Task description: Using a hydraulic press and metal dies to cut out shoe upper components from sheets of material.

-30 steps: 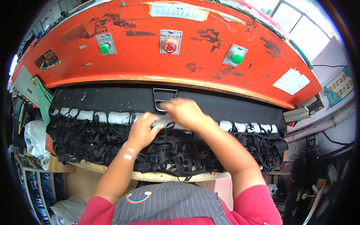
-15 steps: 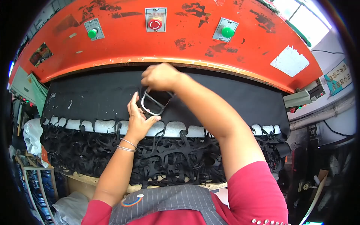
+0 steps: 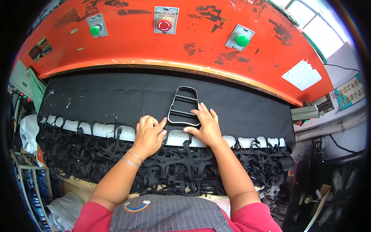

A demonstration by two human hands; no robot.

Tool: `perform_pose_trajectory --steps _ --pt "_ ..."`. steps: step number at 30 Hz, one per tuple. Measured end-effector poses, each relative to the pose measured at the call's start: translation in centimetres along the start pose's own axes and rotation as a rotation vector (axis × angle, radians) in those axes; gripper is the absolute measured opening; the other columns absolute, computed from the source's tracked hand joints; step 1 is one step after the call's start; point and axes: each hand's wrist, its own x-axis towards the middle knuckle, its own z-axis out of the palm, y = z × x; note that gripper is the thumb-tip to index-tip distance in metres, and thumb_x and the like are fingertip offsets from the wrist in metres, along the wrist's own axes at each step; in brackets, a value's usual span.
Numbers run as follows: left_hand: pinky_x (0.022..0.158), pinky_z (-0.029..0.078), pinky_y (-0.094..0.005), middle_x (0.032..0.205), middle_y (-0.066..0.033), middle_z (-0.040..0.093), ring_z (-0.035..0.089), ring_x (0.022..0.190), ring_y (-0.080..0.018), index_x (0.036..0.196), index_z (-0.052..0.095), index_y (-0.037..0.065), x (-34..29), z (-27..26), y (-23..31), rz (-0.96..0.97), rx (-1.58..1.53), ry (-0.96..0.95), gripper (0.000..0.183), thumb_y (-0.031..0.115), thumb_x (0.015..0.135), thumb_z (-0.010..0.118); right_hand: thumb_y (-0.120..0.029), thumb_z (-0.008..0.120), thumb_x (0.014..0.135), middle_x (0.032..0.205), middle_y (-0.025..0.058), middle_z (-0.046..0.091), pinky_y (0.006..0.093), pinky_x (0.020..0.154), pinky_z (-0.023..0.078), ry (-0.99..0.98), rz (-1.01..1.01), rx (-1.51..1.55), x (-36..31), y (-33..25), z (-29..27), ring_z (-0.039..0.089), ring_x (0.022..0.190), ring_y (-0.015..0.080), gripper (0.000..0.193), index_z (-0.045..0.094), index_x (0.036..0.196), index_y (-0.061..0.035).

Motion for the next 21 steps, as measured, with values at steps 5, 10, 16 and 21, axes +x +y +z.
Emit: perform_pose_trajectory --steps 5,10,16,21 --pt "0.090 0.039 -0.0408 0.097 -0.0059 0.051 0.046 0.110 -0.0272 0.119 0.066 0.008 0.6 0.0 -0.9 -0.005 -0.035 -0.022 0.039 0.019 0.082 0.065 -0.049 0.082 0.064 0.133 0.0263 0.053 0.0498 0.110 0.028 -0.008 0.001 0.050 0.6 0.5 1.0 0.044 0.134 0.0315 0.066 0.065 0.109 -0.0046" --pt "0.090 0.039 -0.0413 0.097 -0.0061 0.052 0.046 0.113 -0.0275 0.118 0.067 0.008 1.0 -0.2 -1.3 0.028 -0.057 0.008 0.038 0.018 0.081 0.064 -0.052 0.081 0.064 0.130 0.0239 0.056 0.0495 0.110 0.029 0.032 -0.048 0.014 1.4 0.3 1.0 0.047 0.132 0.0303 0.066 0.066 0.109 -0.0060" --pt "0.090 0.044 -0.0389 0.100 -0.0093 0.058 0.054 0.106 -0.0281 0.117 0.066 0.005 -0.7 -3.1 -1.2 -0.020 -0.267 0.063 0.037 0.018 0.082 0.068 -0.048 0.082 0.065 0.134 0.0210 0.054 0.0467 0.105 0.037 0.096 -0.040 0.098 0.7 -3.3 -3.4 0.048 0.129 0.0314 0.078 0.056 0.126 -0.0058" --pt "0.074 0.048 -0.0304 0.083 -0.0081 0.063 0.061 0.081 -0.0183 0.098 0.069 -0.001 0.3 -16.3 -2.3 0.057 -0.349 0.649 0.017 0.014 0.092 0.063 -0.024 0.064 0.090 0.131 0.0176 0.054 0.0438 0.105 0.036 1.083 -0.244 0.058 2.0 -7.3 -14.6 0.048 0.124 0.0332 0.043 0.055 0.124 -0.0005"
